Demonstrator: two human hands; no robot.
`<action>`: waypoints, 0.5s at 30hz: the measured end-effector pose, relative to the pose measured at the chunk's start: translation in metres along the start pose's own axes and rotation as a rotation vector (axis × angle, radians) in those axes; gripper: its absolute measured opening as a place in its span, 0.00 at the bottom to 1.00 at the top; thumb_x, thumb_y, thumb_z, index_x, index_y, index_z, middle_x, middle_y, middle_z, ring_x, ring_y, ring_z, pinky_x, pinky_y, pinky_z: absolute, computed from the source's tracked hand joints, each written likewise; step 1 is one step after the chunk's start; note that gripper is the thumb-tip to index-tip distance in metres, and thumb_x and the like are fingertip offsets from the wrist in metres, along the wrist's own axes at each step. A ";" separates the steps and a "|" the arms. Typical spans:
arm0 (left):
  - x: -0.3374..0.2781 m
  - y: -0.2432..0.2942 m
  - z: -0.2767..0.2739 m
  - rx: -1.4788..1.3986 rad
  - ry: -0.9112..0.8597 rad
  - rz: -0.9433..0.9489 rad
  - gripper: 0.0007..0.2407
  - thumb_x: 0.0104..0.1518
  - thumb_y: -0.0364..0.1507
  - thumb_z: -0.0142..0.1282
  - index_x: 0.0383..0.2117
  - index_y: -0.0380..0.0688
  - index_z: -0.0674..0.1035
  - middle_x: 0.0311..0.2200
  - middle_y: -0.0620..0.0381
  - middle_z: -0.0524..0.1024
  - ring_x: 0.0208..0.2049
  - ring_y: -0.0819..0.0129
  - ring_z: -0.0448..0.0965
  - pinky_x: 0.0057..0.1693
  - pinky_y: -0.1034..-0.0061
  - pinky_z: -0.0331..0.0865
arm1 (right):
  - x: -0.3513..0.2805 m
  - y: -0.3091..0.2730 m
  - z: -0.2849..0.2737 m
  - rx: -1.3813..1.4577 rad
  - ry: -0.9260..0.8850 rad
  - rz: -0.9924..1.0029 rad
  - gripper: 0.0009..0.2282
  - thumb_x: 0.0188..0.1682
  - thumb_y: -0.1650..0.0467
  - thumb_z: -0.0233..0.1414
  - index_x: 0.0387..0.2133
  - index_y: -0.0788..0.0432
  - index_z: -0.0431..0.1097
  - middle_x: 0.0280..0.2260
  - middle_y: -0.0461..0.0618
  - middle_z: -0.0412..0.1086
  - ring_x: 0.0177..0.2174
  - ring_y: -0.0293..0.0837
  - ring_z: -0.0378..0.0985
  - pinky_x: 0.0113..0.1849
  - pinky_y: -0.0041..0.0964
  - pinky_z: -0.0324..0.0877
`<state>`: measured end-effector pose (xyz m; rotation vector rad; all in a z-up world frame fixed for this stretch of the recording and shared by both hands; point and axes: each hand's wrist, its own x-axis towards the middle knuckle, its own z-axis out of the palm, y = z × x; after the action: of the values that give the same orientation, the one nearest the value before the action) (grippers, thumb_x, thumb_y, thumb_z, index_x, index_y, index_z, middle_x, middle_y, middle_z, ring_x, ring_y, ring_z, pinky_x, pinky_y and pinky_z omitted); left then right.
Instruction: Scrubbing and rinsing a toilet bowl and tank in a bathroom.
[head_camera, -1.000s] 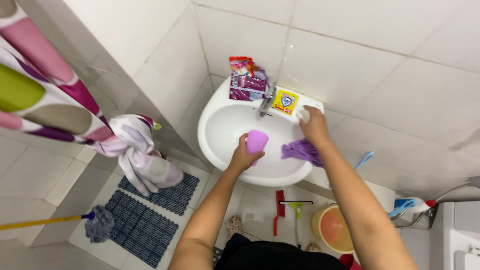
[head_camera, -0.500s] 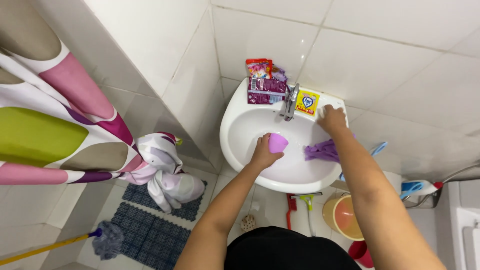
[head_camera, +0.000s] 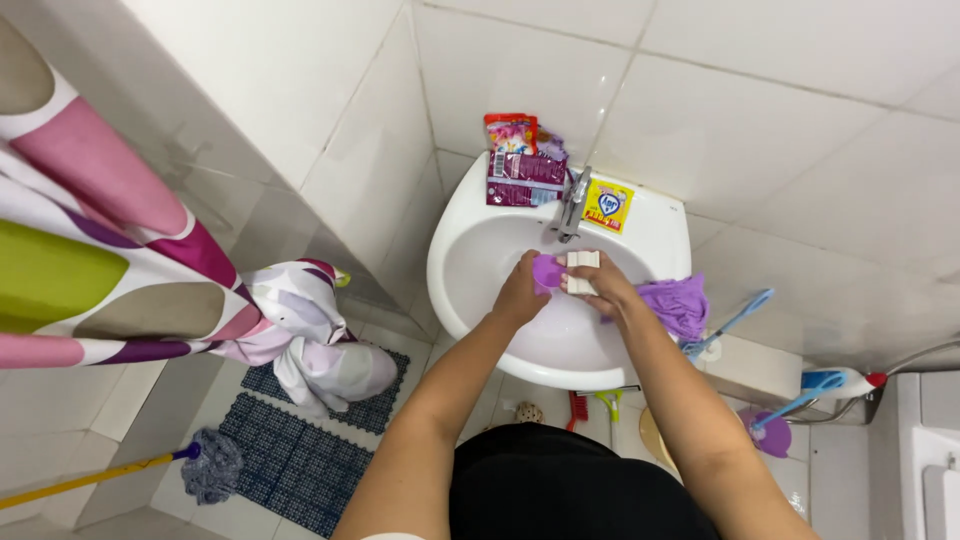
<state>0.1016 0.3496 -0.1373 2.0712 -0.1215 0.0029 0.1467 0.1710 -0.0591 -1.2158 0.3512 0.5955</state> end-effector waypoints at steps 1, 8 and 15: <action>0.003 0.004 -0.002 0.002 0.003 0.003 0.38 0.45 0.24 0.68 0.64 0.45 0.57 0.57 0.37 0.69 0.57 0.40 0.72 0.60 0.59 0.69 | 0.005 -0.003 0.000 0.000 -0.003 -0.003 0.18 0.42 0.78 0.53 0.46 0.55 0.60 0.31 0.51 0.76 0.27 0.43 0.80 0.29 0.38 0.79; 0.005 -0.011 0.007 -0.040 0.003 0.074 0.40 0.42 0.30 0.72 0.64 0.43 0.60 0.59 0.38 0.68 0.59 0.43 0.71 0.63 0.60 0.67 | 0.037 -0.003 -0.018 0.176 0.012 0.174 0.10 0.39 0.64 0.55 0.32 0.50 0.66 0.15 0.43 0.60 0.12 0.35 0.59 0.13 0.28 0.52; 0.031 -0.009 -0.012 0.008 -0.415 0.180 0.43 0.38 0.37 0.75 0.64 0.42 0.62 0.57 0.36 0.70 0.59 0.43 0.70 0.61 0.60 0.65 | 0.070 0.035 -0.080 0.147 0.157 0.084 0.13 0.48 0.62 0.60 0.38 0.56 0.68 0.22 0.45 0.67 0.18 0.38 0.70 0.19 0.31 0.69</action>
<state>0.1335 0.3618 -0.1379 2.0371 -0.5622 -0.3173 0.1868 0.1201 -0.1503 -1.1127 0.5715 0.5374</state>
